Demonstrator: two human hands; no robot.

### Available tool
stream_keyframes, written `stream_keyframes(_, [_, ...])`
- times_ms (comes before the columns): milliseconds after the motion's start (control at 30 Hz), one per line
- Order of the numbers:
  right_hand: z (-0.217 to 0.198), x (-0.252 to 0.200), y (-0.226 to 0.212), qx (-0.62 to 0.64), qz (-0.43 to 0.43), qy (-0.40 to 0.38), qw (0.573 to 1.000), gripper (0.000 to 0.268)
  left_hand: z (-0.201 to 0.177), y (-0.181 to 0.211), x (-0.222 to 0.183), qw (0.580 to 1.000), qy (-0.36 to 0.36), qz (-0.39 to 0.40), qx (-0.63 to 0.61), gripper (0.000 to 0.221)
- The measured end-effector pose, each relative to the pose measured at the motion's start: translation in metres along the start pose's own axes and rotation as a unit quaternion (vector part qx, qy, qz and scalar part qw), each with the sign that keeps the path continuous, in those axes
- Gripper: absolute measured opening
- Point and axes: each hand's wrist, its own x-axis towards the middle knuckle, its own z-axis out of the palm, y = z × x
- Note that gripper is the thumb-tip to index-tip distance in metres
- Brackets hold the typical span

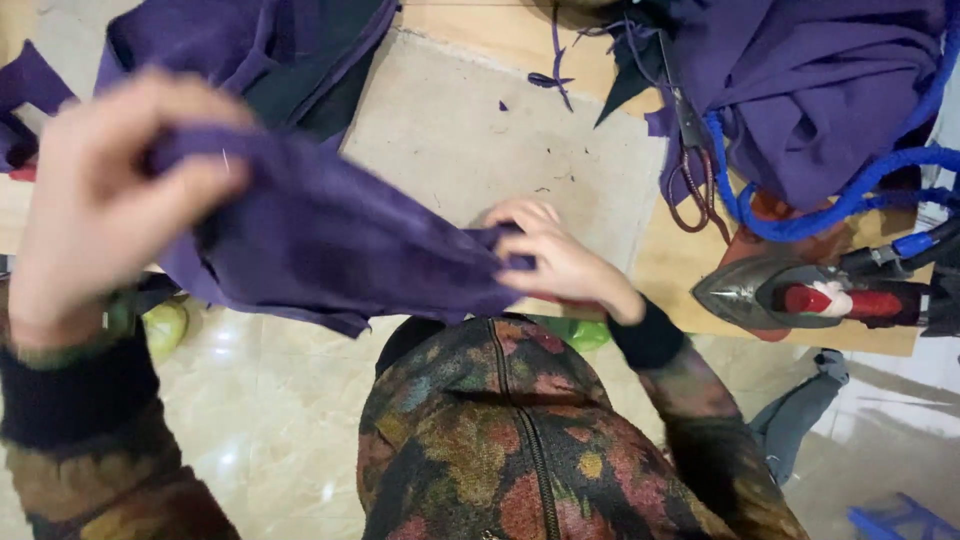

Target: A person irons and presses purple fabric garment components using a steam iron, a white pressing cloth, and a wooden pressing block to flatten seams.

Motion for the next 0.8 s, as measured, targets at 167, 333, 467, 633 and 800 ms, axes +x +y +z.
stream_keyframes(167, [-0.016, -0.102, 0.004, 0.189, 0.122, -0.052, 0.973, 0.034, 0.04, -0.095, 0.038, 0.998, 0.038, -0.001, 0.04, 0.017])
stream_keyframes(333, [-0.03, -0.123, 0.038, 0.137, 0.29, 0.038, 0.947, 0.019, 0.145, -0.198, 0.071, 0.999, 0.03, -0.019, 0.022, 0.015])
stream_keyframes(467, [-0.017, -0.114, 0.071, -0.036, 0.429, 0.094, 0.898, 0.034, 0.198, -0.23, 0.091, 0.987, 0.011, -0.016, 0.16, 0.015])
stream_keyframes(633, [0.004, -0.106, 0.104, -0.23, 0.358, 0.17, 0.889, 0.033, 0.212, -0.244, 0.088, 0.947, 0.056, 0.006, 0.316, 0.022])
stream_keyframes(800, [0.02, -0.06, 0.08, -0.281, 0.214, 0.303, 0.885, 0.064, 0.227, -0.217, 0.099, 0.91, 0.102, -0.063, 0.397, 0.054])
